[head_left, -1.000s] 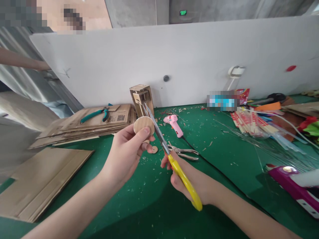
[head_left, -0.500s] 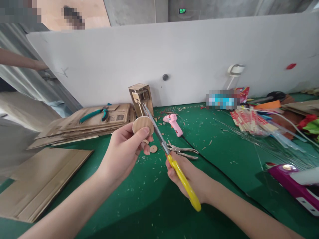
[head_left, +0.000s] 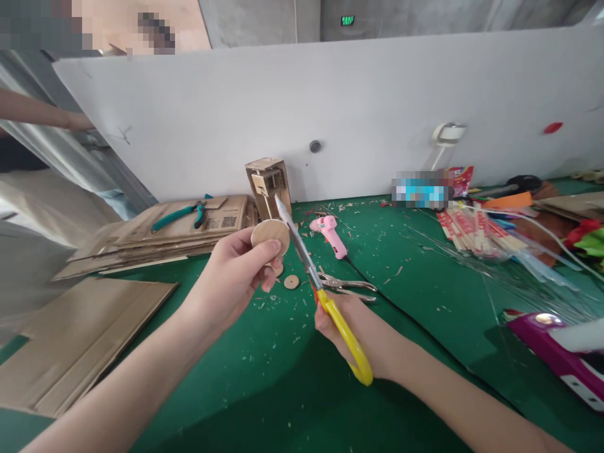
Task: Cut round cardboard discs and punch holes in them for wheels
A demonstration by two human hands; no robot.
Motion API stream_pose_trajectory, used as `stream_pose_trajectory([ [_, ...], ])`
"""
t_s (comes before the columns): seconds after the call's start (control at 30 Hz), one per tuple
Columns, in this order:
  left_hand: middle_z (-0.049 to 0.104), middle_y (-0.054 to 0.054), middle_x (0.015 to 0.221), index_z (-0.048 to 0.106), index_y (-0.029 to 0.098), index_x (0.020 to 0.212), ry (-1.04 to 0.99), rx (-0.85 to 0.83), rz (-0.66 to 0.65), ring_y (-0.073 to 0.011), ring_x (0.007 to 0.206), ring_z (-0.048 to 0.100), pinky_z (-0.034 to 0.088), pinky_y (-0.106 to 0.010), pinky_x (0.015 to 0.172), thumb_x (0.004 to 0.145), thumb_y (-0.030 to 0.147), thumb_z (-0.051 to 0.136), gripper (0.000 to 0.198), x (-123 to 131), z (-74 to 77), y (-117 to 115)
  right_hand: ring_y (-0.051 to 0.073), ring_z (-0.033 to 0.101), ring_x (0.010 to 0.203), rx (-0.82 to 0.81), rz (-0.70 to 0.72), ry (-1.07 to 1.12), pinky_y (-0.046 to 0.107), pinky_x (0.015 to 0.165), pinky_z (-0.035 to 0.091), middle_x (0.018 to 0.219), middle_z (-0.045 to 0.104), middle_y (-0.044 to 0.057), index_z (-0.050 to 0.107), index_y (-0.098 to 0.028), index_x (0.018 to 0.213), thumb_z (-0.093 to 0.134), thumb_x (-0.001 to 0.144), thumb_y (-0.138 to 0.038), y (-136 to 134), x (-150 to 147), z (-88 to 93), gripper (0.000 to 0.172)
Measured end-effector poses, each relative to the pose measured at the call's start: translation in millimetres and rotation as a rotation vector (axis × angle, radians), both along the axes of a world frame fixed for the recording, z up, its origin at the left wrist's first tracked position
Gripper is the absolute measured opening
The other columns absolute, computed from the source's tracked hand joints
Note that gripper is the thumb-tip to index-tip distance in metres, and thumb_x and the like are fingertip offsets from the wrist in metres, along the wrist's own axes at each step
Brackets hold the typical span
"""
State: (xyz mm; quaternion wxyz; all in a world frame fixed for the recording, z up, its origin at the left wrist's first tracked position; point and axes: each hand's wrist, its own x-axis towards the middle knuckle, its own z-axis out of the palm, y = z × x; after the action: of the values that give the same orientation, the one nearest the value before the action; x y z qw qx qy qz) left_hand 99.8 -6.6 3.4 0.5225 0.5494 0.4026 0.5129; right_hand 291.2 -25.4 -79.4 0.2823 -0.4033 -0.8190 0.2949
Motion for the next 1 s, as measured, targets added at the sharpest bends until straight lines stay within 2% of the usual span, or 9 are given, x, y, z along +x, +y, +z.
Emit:
stream_pose_trajectory([
  [0.13,0.046,0.003,0.063,0.055,0.015,0.07,-0.055,-0.019,-0.024,-0.0049,0.053,0.044,0.036,-0.013,0.042,0.083,0.018,0.059,0.014,0,0.7,2,0.013,0.051,0.06,-0.094,0.122,0.147,0.028,0.055,0.044,0.076,0.057,0.003,0.048,-0.018,0.085,0.04,0.093,-0.049,-3,4,4.5,0.033],
  [0.23,0.055,0.0,0.074,0.06,0.017,0.081,-0.074,-0.033,-0.003,-0.0081,0.062,0.053,0.043,-0.015,0.045,0.083,0.023,0.06,0.007,1,1.4,1,0.016,0.057,0.07,-0.145,0.192,0.221,0.03,0.062,0.049,0.084,0.06,0.006,0.046,-0.018,0.098,0.046,0.091,-0.046,-6,8,7.1,0.029],
  [0.37,0.063,-0.005,0.084,0.061,0.016,0.087,0.028,0.002,0.03,-0.0141,0.071,0.062,0.051,-0.02,0.05,0.084,0.031,0.061,0.015,4,1.7,-2,0.02,0.059,0.083,-0.152,0.167,0.208,0.036,0.069,0.051,0.095,0.06,0.01,0.047,-0.018,0.107,0.05,0.09,-0.046,-8,10,7.0,0.032],
  [0.5,0.062,-0.004,0.079,0.061,0.016,0.083,0.097,0.095,0.097,-0.0127,0.067,0.06,0.051,-0.02,0.048,0.084,0.032,0.061,0.016,4,0.4,-3,0.022,0.058,0.086,-0.139,0.126,0.248,0.037,0.068,0.052,0.099,0.06,0.011,0.048,-0.018,0.107,0.048,0.091,-0.048,-9,8,3.9,0.033],
  [0.67,0.059,-0.001,0.073,0.06,0.016,0.078,0.09,0.141,0.122,-0.01,0.06,0.057,0.049,-0.019,0.045,0.084,0.031,0.061,0.017,6,-1.2,-3,0.021,0.057,0.084,-0.124,0.112,0.237,0.036,0.067,0.052,0.096,0.059,0.01,0.049,-0.019,0.106,0.047,0.09,-0.053,-7,6,-0.9,0.038],
  [0.8,0.063,-0.002,0.072,0.061,0.016,0.08,0.078,0.143,0.156,-0.0114,0.06,0.06,0.051,-0.02,0.047,0.084,0.031,0.062,0.016,10,-3.4,-6,0.021,0.056,0.083,-0.12,0.127,0.218,0.035,0.066,0.051,0.096,0.058,0.01,0.049,-0.018,0.107,0.045,0.089,-0.056,-6,8,0.6,0.042],
  [1.0,0.066,-0.003,0.074,0.062,0.015,0.083,0.003,0.148,0.199,-0.0122,0.059,0.062,0.054,-0.024,0.053,0.083,0.032,0.063,0.017,13,-6.4,-9,0.022,0.056,0.087,-0.091,0.182,0.17,0.037,0.07,0.05,0.102,0.057,0.012,0.046,-0.017,0.11,0.046,0.09,-0.051,-6,10,7.3,0.039],
])
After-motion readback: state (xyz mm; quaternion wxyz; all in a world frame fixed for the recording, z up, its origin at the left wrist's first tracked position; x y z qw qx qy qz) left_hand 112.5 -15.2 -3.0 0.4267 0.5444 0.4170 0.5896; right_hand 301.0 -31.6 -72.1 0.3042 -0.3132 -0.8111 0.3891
